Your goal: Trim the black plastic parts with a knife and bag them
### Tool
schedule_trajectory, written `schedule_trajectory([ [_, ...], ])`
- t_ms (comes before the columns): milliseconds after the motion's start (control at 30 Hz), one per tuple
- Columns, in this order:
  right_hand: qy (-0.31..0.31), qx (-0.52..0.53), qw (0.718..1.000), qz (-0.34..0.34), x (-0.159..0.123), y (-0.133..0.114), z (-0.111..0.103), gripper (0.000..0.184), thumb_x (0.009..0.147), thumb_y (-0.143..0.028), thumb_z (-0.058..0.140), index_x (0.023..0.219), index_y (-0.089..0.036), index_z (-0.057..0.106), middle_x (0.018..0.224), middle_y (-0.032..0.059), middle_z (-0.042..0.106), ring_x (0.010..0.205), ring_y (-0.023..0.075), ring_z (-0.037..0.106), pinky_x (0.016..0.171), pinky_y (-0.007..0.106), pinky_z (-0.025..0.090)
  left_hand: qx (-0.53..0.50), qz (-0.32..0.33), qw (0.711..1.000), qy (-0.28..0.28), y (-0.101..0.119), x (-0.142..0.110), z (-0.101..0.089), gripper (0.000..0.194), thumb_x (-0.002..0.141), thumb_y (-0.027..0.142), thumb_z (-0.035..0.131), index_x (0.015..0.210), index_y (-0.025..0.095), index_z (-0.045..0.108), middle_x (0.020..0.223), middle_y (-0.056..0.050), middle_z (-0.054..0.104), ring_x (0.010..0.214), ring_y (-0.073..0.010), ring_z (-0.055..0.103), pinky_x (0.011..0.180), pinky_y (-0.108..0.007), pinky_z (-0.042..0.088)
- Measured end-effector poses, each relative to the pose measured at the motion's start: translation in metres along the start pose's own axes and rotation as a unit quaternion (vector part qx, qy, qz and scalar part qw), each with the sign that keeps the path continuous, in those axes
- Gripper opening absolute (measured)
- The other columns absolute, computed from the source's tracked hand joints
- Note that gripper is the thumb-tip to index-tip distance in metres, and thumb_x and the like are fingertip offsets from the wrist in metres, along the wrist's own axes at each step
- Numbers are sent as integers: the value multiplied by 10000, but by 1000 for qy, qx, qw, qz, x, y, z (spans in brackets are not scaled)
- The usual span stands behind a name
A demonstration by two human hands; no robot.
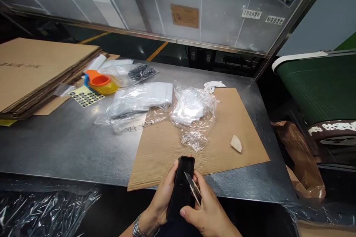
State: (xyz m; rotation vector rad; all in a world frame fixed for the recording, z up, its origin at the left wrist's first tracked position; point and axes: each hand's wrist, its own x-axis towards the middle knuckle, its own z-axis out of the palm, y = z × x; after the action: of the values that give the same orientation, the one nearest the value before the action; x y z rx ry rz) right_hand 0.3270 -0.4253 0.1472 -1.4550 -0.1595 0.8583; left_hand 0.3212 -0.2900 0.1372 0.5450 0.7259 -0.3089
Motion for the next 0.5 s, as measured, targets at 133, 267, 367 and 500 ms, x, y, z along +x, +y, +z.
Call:
schedule_trajectory([
  [133,-36,76,996,19,-7,3,-8,753,651,-320,742,1311,-318,379,1016,4,511,901,150,514,788,261,407,9,-99,994,-53,4,6,-1,587,863,562,325,723,83,634,545,-70,626,464,-150,586,471,-233,453],
  [267,67,39,997,25,-3,3,-26,593,708,-417,690,1236,-237,490,796,-29,440,602,73,405,528,196,331,40,-132,986,-90,10,10,-5,698,858,597,283,673,38,658,525,-74,607,410,-89,533,428,-171,412],
  [367,167,16,986,13,9,-3,-39,558,786,-471,598,1244,-178,473,674,-62,365,472,43,263,421,184,223,78,-195,973,-92,11,10,-6,745,821,656,285,677,34,669,462,-54,572,370,-79,510,364,-150,357],
  [500,120,-48,991,-20,28,-18,-48,513,813,-489,556,1172,-122,546,564,-76,347,484,65,317,460,194,294,130,-250,949,-139,8,9,-6,804,812,671,258,706,-2,684,445,-72,571,351,-73,500,341,-138,338],
])
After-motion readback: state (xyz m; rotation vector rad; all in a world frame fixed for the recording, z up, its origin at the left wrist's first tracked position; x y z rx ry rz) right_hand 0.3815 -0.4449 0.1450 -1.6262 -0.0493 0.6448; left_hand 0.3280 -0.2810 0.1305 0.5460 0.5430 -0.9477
